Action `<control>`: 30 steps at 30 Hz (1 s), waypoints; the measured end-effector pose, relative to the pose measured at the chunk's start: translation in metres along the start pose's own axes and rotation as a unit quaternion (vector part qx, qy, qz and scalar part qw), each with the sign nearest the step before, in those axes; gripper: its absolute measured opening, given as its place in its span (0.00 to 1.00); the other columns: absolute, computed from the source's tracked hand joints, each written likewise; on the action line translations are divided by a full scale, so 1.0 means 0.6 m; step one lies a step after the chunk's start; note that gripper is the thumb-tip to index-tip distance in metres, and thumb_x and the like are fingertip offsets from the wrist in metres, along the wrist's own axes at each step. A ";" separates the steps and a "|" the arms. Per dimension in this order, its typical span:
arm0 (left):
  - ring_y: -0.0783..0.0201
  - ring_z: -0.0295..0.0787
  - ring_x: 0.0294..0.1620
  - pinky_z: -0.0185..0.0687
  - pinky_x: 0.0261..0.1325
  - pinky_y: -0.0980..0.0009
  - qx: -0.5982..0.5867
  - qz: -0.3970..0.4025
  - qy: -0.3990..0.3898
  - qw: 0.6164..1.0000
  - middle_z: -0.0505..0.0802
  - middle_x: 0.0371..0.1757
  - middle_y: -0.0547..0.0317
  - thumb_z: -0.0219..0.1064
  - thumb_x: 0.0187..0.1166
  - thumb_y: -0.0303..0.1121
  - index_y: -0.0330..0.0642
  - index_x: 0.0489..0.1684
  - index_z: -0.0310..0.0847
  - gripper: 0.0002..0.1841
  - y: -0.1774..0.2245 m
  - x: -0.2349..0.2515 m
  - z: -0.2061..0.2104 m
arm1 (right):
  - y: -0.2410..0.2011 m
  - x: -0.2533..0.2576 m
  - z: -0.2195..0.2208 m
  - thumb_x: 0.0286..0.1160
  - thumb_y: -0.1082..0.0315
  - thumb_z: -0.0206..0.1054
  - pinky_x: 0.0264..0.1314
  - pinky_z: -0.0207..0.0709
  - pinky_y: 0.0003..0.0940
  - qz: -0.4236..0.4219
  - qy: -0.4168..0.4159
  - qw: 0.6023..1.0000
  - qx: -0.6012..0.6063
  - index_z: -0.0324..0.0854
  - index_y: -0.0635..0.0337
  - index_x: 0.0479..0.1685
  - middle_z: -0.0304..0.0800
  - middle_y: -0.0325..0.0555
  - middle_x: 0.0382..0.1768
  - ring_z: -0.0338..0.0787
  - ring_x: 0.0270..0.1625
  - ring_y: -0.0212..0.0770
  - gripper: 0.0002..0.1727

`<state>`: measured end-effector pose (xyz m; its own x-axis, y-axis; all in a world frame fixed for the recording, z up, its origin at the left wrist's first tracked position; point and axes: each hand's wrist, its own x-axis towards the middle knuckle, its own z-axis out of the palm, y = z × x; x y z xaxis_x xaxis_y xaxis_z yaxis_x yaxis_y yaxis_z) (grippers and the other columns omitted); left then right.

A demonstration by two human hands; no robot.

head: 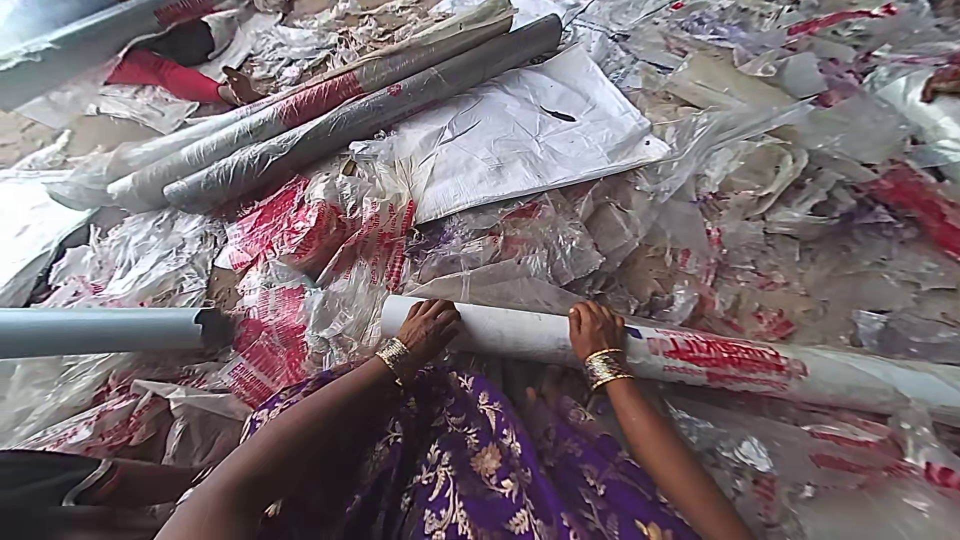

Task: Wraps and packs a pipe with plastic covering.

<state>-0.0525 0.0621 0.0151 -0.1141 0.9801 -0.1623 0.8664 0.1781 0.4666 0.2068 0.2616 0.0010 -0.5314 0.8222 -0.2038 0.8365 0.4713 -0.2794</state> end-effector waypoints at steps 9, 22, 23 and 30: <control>0.38 0.56 0.93 0.45 0.88 0.31 0.072 -0.006 0.036 0.997 0.69 0.91 0.47 0.82 0.64 0.38 0.53 0.90 0.65 0.46 -0.024 -0.027 0.043 | -0.121 -0.024 -0.018 0.80 0.48 0.67 0.59 0.73 0.67 -0.122 0.017 0.985 0.119 0.83 0.75 0.55 0.90 0.68 0.51 0.88 0.56 0.68 0.31; 0.44 0.56 0.94 0.42 0.91 0.38 0.056 -0.032 0.008 0.998 0.70 0.91 0.51 0.81 0.62 0.40 0.50 0.92 0.62 0.49 -0.036 0.002 0.030 | -0.305 -0.018 0.011 0.81 0.63 0.57 0.70 0.74 0.58 -0.071 -0.210 0.975 -0.023 0.66 0.63 0.84 0.87 0.62 0.66 0.88 0.68 0.58 0.31; 0.44 0.56 0.94 0.43 0.91 0.37 0.052 -0.029 0.011 0.998 0.70 0.91 0.51 0.81 0.62 0.39 0.50 0.92 0.62 0.49 -0.037 0.001 0.032 | -0.304 -0.018 0.013 0.81 0.64 0.57 0.70 0.74 0.58 -0.071 -0.211 0.975 -0.019 0.67 0.63 0.84 0.87 0.62 0.66 0.88 0.68 0.58 0.30; 0.42 0.56 0.93 0.42 0.91 0.37 0.027 -0.022 0.012 0.999 0.70 0.91 0.50 0.81 0.61 0.35 0.49 0.91 0.62 0.48 -0.038 0.001 0.029 | -0.310 -0.015 0.012 0.80 0.68 0.59 0.73 0.73 0.59 -0.070 -0.220 0.973 -0.023 0.70 0.65 0.80 0.87 0.64 0.66 0.86 0.71 0.59 0.28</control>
<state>-0.0640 0.0570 -0.0109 -0.1641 0.9735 -0.1596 0.8849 0.2167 0.4123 0.0552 0.1641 0.0480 -0.6377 0.5373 -0.5519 0.7515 0.5912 -0.2928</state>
